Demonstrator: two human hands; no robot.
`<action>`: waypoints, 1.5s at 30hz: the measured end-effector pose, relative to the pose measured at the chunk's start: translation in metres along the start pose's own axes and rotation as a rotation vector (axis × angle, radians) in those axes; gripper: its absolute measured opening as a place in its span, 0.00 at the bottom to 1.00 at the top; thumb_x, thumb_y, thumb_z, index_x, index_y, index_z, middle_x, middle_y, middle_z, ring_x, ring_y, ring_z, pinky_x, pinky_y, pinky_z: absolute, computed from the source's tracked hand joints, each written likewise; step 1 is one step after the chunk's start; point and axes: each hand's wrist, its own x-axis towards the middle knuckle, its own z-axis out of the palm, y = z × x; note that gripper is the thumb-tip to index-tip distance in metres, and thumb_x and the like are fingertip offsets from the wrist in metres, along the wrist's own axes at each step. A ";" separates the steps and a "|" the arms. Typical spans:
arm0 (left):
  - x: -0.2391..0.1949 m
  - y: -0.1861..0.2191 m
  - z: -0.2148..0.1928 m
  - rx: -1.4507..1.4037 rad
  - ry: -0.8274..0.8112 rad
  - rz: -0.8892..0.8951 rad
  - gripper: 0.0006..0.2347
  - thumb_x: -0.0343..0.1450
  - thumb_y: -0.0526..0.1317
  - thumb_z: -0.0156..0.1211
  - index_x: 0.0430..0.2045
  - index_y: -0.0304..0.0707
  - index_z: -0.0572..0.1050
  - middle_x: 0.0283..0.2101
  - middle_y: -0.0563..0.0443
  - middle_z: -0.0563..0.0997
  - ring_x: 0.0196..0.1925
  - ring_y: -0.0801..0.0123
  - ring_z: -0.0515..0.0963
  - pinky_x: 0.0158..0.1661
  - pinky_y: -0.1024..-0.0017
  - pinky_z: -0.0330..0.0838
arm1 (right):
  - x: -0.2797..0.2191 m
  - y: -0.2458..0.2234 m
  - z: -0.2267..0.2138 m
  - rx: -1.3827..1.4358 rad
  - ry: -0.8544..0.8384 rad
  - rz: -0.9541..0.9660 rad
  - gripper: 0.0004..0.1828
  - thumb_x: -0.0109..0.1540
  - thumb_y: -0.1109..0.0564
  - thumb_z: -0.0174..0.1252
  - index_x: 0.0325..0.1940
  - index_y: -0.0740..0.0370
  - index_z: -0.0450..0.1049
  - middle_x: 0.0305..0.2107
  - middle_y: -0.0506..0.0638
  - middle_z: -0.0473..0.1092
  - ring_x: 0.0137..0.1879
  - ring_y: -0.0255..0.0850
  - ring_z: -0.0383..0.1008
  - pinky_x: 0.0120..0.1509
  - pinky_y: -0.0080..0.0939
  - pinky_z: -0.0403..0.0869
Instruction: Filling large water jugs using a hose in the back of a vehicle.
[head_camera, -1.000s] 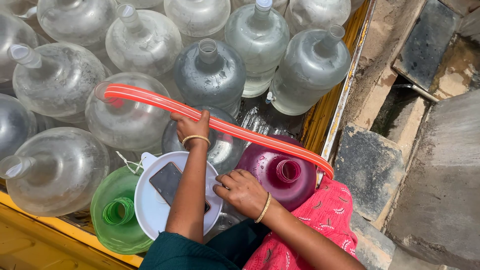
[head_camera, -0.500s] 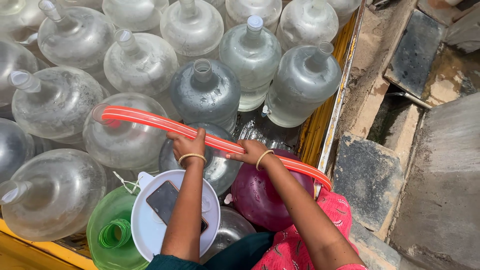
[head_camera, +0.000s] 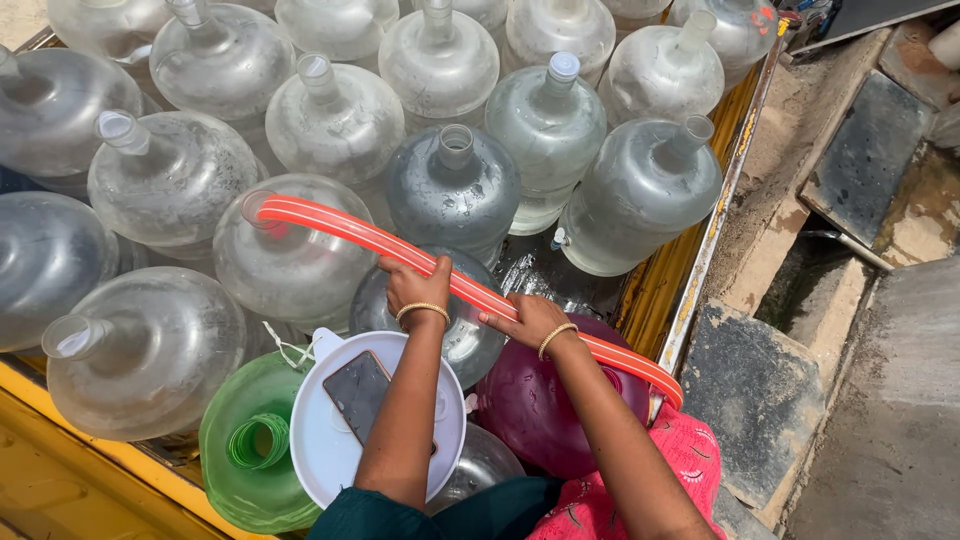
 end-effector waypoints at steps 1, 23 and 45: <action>0.000 0.000 0.001 -0.007 -0.013 0.001 0.32 0.60 0.54 0.70 0.45 0.29 0.59 0.34 0.32 0.82 0.38 0.39 0.84 0.42 0.51 0.77 | 0.000 0.001 0.001 0.004 0.016 -0.010 0.46 0.54 0.17 0.51 0.37 0.66 0.78 0.26 0.65 0.75 0.41 0.60 0.79 0.50 0.60 0.73; 0.001 0.000 0.002 -0.012 -0.023 0.018 0.31 0.64 0.57 0.68 0.45 0.28 0.61 0.34 0.32 0.83 0.38 0.40 0.84 0.41 0.49 0.76 | 0.001 0.004 0.010 -0.005 0.065 -0.007 0.45 0.55 0.17 0.50 0.37 0.64 0.78 0.28 0.65 0.76 0.43 0.60 0.79 0.53 0.59 0.74; 0.006 -0.005 0.006 0.083 -0.017 0.023 0.33 0.63 0.59 0.71 0.44 0.26 0.62 0.34 0.28 0.82 0.39 0.36 0.84 0.42 0.48 0.77 | 0.003 0.008 0.016 0.034 0.040 -0.011 0.47 0.56 0.15 0.47 0.39 0.63 0.79 0.29 0.64 0.76 0.43 0.59 0.79 0.52 0.58 0.75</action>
